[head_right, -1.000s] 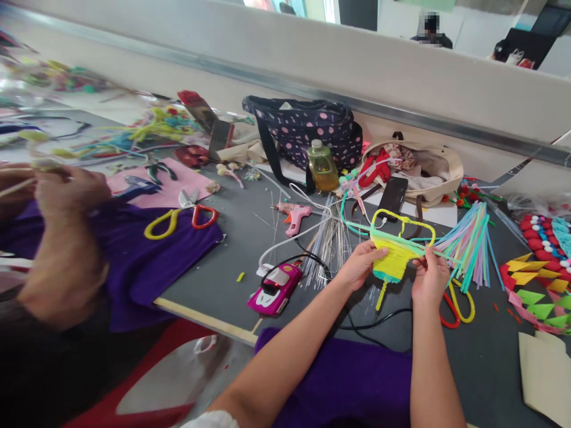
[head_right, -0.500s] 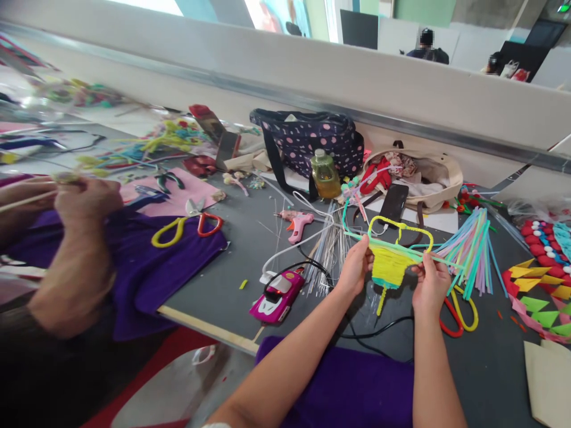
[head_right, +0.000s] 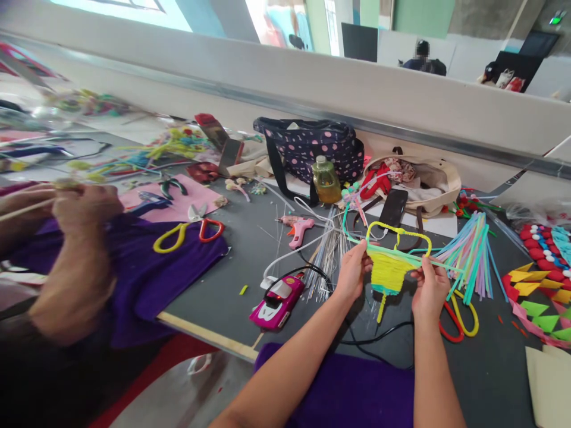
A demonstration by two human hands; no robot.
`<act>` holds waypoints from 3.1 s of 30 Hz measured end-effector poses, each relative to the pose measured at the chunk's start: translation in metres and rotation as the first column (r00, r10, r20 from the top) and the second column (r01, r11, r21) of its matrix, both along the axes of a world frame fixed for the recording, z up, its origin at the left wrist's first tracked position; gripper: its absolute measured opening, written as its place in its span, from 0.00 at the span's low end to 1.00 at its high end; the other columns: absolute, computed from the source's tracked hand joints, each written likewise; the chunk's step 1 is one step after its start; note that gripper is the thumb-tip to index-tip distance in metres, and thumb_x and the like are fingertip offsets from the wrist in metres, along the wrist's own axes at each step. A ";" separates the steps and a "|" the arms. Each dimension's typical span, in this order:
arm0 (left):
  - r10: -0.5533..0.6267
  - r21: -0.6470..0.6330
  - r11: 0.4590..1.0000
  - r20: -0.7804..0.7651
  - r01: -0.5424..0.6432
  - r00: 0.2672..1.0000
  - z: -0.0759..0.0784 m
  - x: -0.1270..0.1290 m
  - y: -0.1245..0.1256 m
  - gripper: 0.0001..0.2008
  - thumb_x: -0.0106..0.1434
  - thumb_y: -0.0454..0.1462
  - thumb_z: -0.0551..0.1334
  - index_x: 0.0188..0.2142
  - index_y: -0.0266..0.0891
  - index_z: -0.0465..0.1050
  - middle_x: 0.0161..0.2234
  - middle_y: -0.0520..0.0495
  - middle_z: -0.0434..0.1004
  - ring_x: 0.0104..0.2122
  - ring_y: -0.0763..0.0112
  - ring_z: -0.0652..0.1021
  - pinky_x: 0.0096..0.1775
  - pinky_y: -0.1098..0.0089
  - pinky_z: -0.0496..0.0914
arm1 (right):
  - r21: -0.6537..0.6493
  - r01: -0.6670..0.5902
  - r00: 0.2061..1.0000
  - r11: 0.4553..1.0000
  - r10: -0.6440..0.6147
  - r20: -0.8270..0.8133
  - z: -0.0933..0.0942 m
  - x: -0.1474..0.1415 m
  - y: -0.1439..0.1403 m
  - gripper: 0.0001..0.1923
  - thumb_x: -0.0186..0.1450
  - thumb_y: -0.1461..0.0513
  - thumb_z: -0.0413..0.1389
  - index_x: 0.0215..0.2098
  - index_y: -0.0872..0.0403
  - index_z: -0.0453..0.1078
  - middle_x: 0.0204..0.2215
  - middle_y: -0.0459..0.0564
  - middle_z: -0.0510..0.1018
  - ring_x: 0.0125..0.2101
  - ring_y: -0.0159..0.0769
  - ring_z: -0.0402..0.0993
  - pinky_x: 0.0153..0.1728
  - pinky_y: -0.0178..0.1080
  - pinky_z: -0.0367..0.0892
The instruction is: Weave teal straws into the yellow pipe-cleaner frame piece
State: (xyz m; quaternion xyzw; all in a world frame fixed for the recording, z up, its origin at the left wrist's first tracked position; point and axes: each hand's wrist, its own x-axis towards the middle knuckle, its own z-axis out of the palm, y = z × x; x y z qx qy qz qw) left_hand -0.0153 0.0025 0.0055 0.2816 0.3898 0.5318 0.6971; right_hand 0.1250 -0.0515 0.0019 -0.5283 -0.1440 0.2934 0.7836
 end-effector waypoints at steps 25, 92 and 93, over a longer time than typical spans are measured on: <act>0.278 -0.013 0.961 0.027 -0.277 0.960 -0.008 -0.003 0.005 0.16 0.44 0.46 0.72 0.25 0.35 0.76 0.22 0.50 0.72 0.21 0.76 0.71 0.21 0.76 0.66 | -0.030 0.044 0.993 0.999 -0.040 0.114 -0.003 -0.005 0.000 0.18 0.49 0.53 0.67 0.28 0.56 0.69 0.20 0.41 0.70 0.20 0.27 0.65 0.16 0.28 0.62; 0.019 -0.099 0.995 0.259 0.007 0.966 -0.009 -0.006 0.008 0.16 0.46 0.42 0.73 0.31 0.35 0.75 0.28 0.47 0.80 0.25 0.75 0.77 0.27 0.77 0.71 | -0.008 0.044 0.994 0.999 -0.044 0.096 -0.006 0.002 0.001 0.20 0.49 0.50 0.66 0.29 0.57 0.69 0.27 0.48 0.78 0.18 0.25 0.64 0.18 0.30 0.60; 0.014 -0.102 0.995 0.268 0.014 0.963 -0.009 -0.006 0.008 0.16 0.46 0.41 0.73 0.31 0.35 0.75 0.28 0.47 0.80 0.25 0.75 0.77 0.28 0.77 0.71 | -0.006 0.046 0.994 0.999 -0.045 0.096 -0.006 0.002 0.002 0.20 0.49 0.51 0.66 0.29 0.57 0.69 0.26 0.47 0.78 0.18 0.25 0.64 0.18 0.30 0.60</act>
